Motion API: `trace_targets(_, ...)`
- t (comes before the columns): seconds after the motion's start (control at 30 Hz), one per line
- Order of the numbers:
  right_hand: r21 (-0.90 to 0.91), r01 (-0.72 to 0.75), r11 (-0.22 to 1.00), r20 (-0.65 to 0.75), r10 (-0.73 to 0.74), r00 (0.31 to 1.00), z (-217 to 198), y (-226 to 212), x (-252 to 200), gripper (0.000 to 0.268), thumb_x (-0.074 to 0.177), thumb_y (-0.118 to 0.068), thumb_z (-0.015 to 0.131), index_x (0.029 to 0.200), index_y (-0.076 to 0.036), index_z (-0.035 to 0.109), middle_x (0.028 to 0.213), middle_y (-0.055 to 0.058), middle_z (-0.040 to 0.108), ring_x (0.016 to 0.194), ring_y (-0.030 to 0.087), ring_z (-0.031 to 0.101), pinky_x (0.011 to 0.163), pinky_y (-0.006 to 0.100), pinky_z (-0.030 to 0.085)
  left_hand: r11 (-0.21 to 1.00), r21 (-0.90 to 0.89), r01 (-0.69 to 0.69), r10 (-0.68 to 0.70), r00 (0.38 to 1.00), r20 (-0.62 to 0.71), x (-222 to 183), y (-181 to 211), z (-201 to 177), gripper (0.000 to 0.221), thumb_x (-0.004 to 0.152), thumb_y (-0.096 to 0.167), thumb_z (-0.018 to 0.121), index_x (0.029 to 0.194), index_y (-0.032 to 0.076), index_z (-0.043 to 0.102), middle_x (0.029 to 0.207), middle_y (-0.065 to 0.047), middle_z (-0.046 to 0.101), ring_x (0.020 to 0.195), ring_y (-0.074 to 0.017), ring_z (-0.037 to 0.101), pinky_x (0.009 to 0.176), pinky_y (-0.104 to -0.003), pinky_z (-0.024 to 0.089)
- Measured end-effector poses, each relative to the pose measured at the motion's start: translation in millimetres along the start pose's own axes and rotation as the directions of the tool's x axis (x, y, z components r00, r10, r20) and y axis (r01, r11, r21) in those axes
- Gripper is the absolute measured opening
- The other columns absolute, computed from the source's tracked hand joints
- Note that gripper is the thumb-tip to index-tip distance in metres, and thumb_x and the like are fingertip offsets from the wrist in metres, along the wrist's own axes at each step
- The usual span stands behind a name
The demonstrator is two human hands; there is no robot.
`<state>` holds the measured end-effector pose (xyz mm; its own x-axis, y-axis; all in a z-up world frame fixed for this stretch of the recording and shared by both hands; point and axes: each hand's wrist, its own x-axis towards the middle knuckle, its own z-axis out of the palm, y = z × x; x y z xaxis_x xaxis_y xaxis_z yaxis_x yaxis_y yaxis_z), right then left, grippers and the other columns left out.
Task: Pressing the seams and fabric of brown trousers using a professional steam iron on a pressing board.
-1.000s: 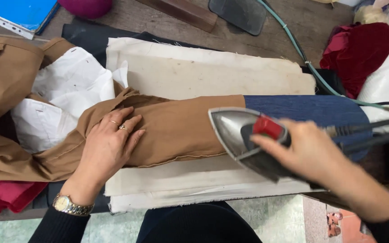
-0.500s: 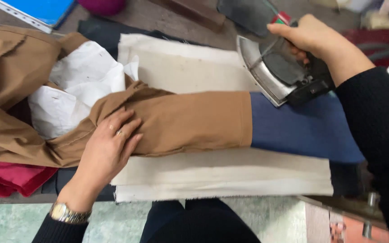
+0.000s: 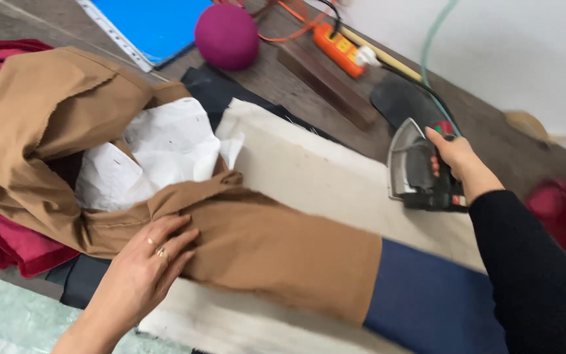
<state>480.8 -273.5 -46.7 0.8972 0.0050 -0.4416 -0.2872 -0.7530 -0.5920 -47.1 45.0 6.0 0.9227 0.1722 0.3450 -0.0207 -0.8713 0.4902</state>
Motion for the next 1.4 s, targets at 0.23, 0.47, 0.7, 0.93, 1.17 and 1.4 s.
trace_targets(0.23,-0.091,0.03,0.995,-0.049,-0.035,0.998,3,-3,74,0.063,0.097,-0.058,0.07,0.08,-0.001,0.049,0.056,0.012,0.05,0.041,0.023,0.048,0.034,0.042,0.04,0.998,0.026,0.064,-0.064,0.998,-0.004,7,8,5,0.033,0.088,0.02,0.06,0.117,0.004,0.06,0.124,-0.014,0.058,0.113,-0.031,0.058,0.098,-0.044,0.047)
trace_targets(0.47,-0.694,0.557,0.456,0.082,-0.719,0.69,-38,28,74,0.052,0.104,-0.046,0.062,0.098,0.006,0.067,0.092,0.032,0.063,0.093,0.051,0.056,0.077,0.055,0.044,0.994,0.091,-0.057,0.049,0.995,0.085,18,2,6,0.049,0.08,0.038,0.07,0.119,0.009,0.06,0.126,-0.013,0.056,0.118,-0.0312,0.055,0.099,-0.046,0.044)
trace_targets(0.7,-0.301,0.952,0.061,0.306,-0.939,0.157,-15,14,-228,0.011,0.096,0.0,0.068,0.104,0.005,0.063,0.099,0.018,0.065,0.091,0.034,0.06,0.085,0.041,0.046,0.971,0.145,-0.191,0.181,0.98,0.081,26,7,13,0.017,0.089,0.022,0.069,0.098,0.008,0.065,0.112,-0.009,0.062,0.112,-0.0298,0.058,0.098,-0.043,0.04)
trace_targets(0.93,-0.29,0.919,0.268,0.27,-0.898,0.347,8,56,-330,0.004,0.087,-0.009,0.069,0.092,-0.008,0.068,0.088,0.005,0.067,0.079,0.024,0.067,0.071,0.032,0.055,0.923,0.348,-0.162,0.169,0.986,0.011,29,-15,27,0.01,0.091,0.026,0.07,0.093,0.017,0.066,0.093,-0.001,0.062,0.099,-0.0228,0.064,0.088,-0.037,0.049)
trace_targets(1.17,-0.223,0.846,0.483,0.053,-0.861,0.506,23,77,-347,0.011,0.086,-0.003,0.071,0.097,-0.007,0.071,0.09,0.004,0.067,0.078,0.02,0.065,0.073,0.031,0.053,0.882,0.47,-0.028,0.076,0.994,-0.084,97,-12,33,0.011,0.096,0.032,0.073,0.092,0.022,0.068,0.074,0.006,0.06,0.07,-0.0208,0.066,0.058,-0.033,0.052)
trace_targets(1.4,-0.157,0.83,0.535,-0.009,-0.841,0.54,38,76,-375,0.009,0.085,-0.002,0.07,0.093,-0.007,0.071,0.08,0.006,0.067,0.067,0.021,0.064,0.065,0.031,0.052,0.888,0.46,0.02,-0.093,0.986,0.138,110,-25,48,0.013,0.087,0.03,0.071,0.082,0.018,0.069,0.063,0.002,0.062,0.062,-0.0227,0.067,0.056,-0.035,0.053)
